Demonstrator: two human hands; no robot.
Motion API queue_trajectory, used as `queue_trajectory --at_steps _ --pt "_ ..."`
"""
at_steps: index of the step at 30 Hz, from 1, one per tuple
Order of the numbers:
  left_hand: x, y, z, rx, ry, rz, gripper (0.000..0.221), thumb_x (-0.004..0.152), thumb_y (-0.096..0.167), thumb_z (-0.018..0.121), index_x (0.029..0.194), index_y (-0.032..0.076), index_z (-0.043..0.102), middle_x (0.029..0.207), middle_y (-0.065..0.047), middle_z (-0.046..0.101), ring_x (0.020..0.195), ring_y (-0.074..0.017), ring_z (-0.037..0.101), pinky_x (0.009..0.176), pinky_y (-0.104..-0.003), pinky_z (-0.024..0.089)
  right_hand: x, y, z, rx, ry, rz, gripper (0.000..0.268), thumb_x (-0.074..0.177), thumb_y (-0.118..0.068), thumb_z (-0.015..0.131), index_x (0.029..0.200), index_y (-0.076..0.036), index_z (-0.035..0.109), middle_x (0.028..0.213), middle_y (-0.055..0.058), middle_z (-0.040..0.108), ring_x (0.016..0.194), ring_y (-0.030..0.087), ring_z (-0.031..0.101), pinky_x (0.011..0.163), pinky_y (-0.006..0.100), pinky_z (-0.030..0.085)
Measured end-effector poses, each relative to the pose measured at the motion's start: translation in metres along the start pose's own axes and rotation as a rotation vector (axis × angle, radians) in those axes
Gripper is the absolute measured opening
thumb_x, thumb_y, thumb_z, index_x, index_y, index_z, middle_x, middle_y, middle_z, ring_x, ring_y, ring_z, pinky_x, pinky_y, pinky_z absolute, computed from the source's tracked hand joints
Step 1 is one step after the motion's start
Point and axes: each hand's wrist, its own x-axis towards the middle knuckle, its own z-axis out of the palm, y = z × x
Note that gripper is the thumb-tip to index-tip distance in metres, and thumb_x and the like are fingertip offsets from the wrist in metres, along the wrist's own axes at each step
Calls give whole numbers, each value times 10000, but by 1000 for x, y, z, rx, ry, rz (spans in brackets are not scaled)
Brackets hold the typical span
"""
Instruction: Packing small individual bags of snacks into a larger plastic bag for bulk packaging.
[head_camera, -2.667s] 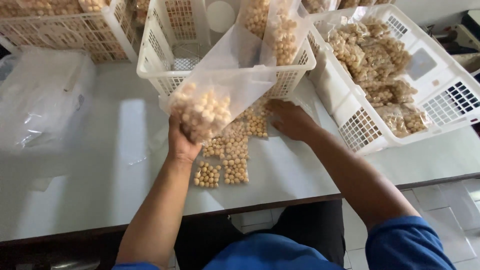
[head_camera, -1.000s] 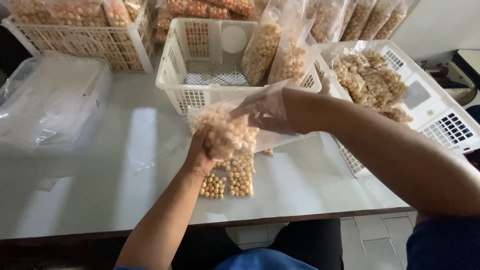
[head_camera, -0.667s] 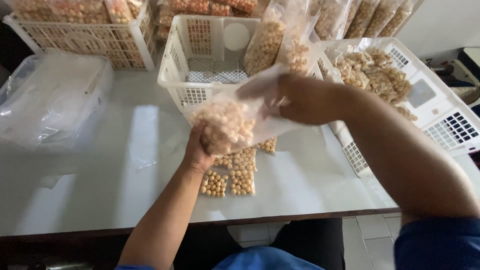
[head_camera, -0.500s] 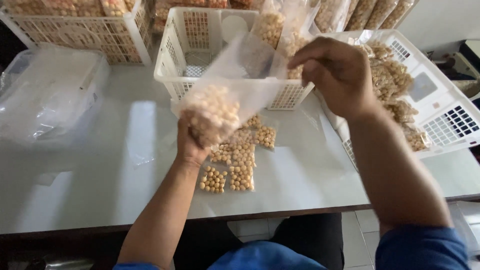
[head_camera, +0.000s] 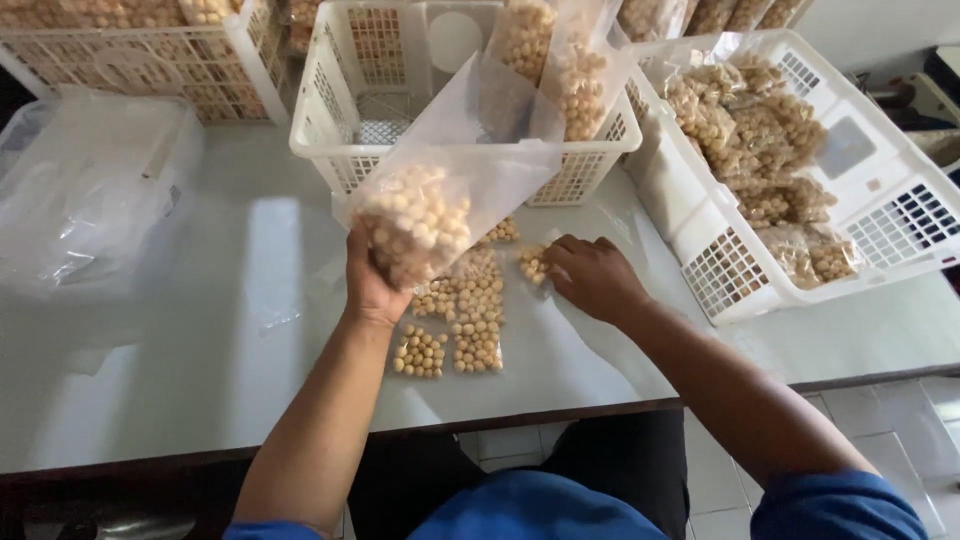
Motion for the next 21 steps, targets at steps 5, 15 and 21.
queue_trajectory --at_steps 5,15,21 --pt "7 -8 -16 43 -10 -25 401 923 748 862 907 354 789 765 85 796 718 -108 804 681 -276 684 -7 17 10 47 146 11 96 1092 -283 795 1175 -266 752 1475 -16 740 1284 299 786 1000 490 623" --pt "21 -23 -38 52 47 -28 406 919 693 894 959 293 837 867 32 875 841 -157 872 742 -312 722 -6 13 22 -9 148 23 320 1068 -293 793 1375 -298 703 1198 -13 802 1024 313 829 932 518 635" --pt "27 -20 -46 54 70 -15 449 907 704 889 990 265 855 898 18 881 858 -201 883 789 -369 749 10 -7 -34 767 309 347 133 1151 -203 705 1214 -91 738 939 174 787 856 396 778 827 562 611"
